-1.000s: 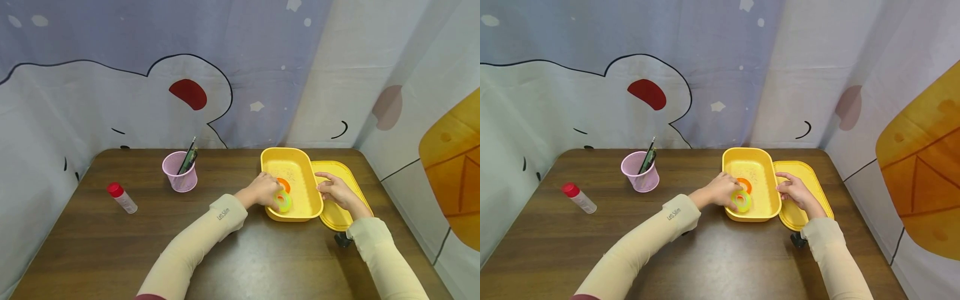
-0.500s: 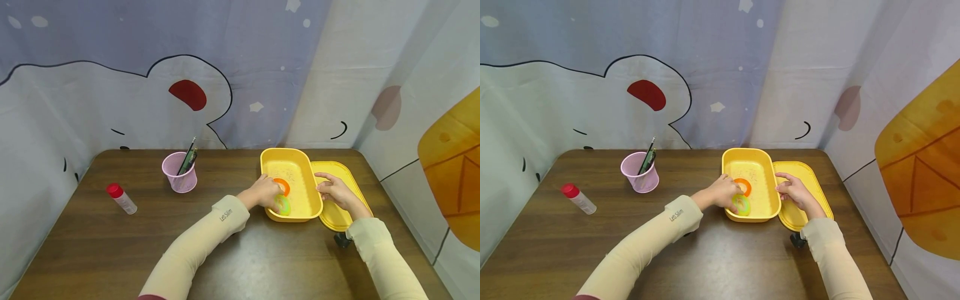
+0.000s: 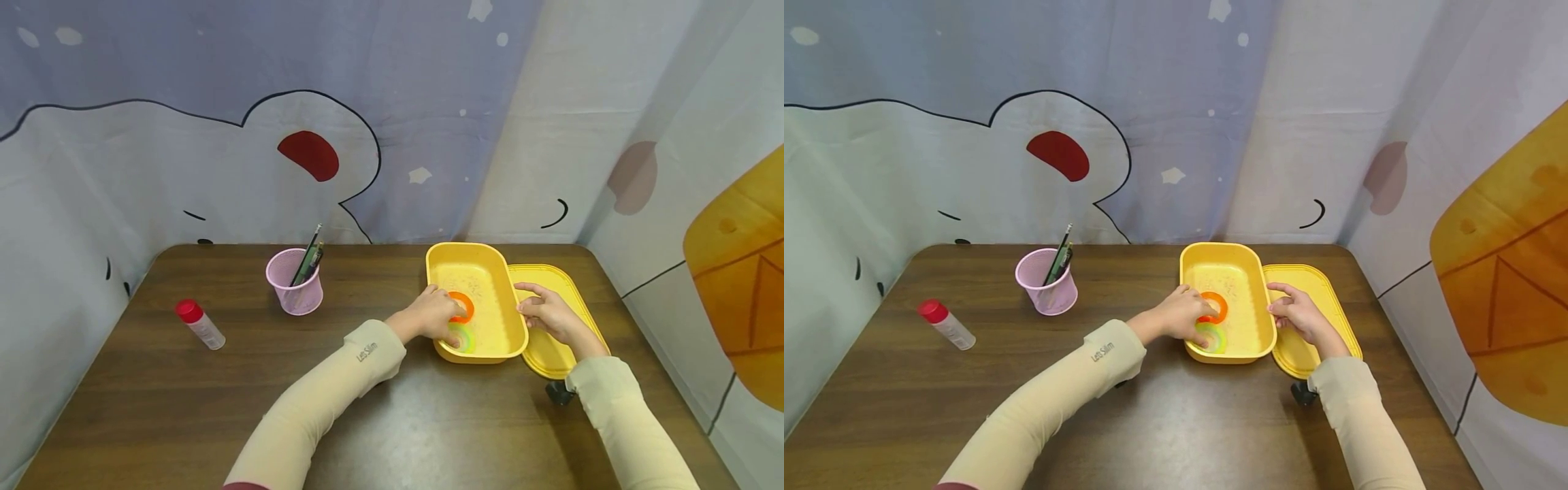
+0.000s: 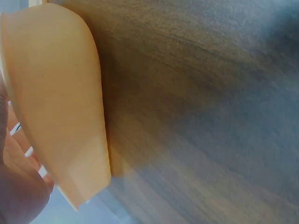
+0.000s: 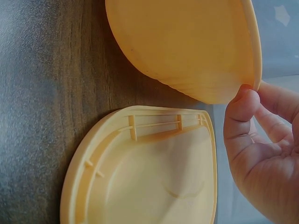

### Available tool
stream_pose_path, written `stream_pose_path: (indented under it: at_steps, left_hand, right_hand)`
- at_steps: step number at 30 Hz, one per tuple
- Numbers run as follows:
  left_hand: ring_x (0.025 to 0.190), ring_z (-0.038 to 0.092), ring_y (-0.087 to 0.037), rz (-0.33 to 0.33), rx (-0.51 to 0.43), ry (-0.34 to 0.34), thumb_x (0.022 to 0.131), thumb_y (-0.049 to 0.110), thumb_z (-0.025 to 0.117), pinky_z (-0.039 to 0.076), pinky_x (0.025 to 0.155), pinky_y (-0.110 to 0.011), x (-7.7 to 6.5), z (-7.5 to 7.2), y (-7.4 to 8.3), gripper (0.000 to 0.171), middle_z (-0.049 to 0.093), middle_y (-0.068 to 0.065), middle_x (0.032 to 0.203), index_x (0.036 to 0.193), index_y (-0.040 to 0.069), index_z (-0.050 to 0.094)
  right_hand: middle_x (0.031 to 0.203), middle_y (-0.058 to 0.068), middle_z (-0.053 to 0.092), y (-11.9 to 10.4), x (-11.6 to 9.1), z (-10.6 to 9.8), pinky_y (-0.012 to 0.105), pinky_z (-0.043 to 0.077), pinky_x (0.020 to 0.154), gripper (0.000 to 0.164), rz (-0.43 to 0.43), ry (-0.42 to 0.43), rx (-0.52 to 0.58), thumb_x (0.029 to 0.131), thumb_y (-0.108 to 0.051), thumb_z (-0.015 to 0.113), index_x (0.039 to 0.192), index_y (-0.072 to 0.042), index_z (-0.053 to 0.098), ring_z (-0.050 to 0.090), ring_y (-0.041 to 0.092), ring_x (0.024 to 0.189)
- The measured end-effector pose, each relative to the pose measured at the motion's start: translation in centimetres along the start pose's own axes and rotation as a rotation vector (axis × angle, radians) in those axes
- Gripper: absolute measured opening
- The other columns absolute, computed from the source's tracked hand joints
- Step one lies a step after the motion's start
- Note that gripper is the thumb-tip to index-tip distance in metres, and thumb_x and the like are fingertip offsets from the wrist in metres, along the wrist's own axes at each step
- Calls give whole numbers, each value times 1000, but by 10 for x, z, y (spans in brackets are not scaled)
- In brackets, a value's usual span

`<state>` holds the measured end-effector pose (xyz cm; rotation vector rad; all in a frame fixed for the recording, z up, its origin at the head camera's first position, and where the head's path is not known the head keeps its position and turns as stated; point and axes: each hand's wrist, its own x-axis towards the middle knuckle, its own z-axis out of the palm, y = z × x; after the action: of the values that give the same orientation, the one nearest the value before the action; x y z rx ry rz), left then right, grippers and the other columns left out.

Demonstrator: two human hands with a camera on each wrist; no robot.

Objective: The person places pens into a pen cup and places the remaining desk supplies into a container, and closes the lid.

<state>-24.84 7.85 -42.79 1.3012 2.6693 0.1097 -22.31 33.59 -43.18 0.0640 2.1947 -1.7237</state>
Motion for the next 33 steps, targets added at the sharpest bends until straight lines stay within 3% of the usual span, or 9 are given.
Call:
stream_pose_path:
  at_steps: [7, 16, 23, 27, 33]
  left_hand:
    - [109, 47, -17, 17, -82, 133, 71, 47, 67, 31, 94, -37, -15, -11, -16, 53, 59, 6, 115, 117, 23, 58]
    - [101, 51, -17, -22, -245, 329, 73, 39, 68, 33, 95, -37, -50, -27, -43, 51, 63, 2, 107, 118, 16, 57]
    - [98, 54, -17, -49, -309, 480, 71, 34, 71, 38, 91, -37, -80, -37, -63, 50, 64, 0, 105, 115, 13, 58]
    - [96, 56, -17, -81, -363, 542, 71, 32, 72, 41, 87, -36, -99, -38, -73, 51, 65, -1, 102, 116, 13, 58]
    - [92, 59, -18, -116, -418, 687, 69, 28, 74, 44, 83, -34, -129, -30, -86, 51, 66, -3, 95, 114, 9, 59]
  right_hand:
    - [70, -4, 54, -20, -12, 10, 20, 44, 53, 59, 20, -12, 11, 87, 3, 46, 138, 4, 16, 45, 8, 55]
    - [71, -4, 54, -21, -14, 10, 18, 45, 53, 59, 22, -11, -3, 87, 2, 46, 137, 4, 16, 46, 7, 56]
    - [72, -4, 54, -16, -11, 8, 19, 45, 53, 58, 23, -8, -15, 87, 2, 46, 138, 4, 16, 46, 7, 56]
    - [70, -5, 54, -8, -6, 5, 20, 45, 53, 59, 23, -12, 2, 88, 1, 47, 138, 2, 16, 45, 7, 55]
    - [69, -6, 54, -2, -1, 1, 20, 45, 52, 61, 5, -19, 0, 87, -3, 51, 138, 1, 17, 46, 7, 55]
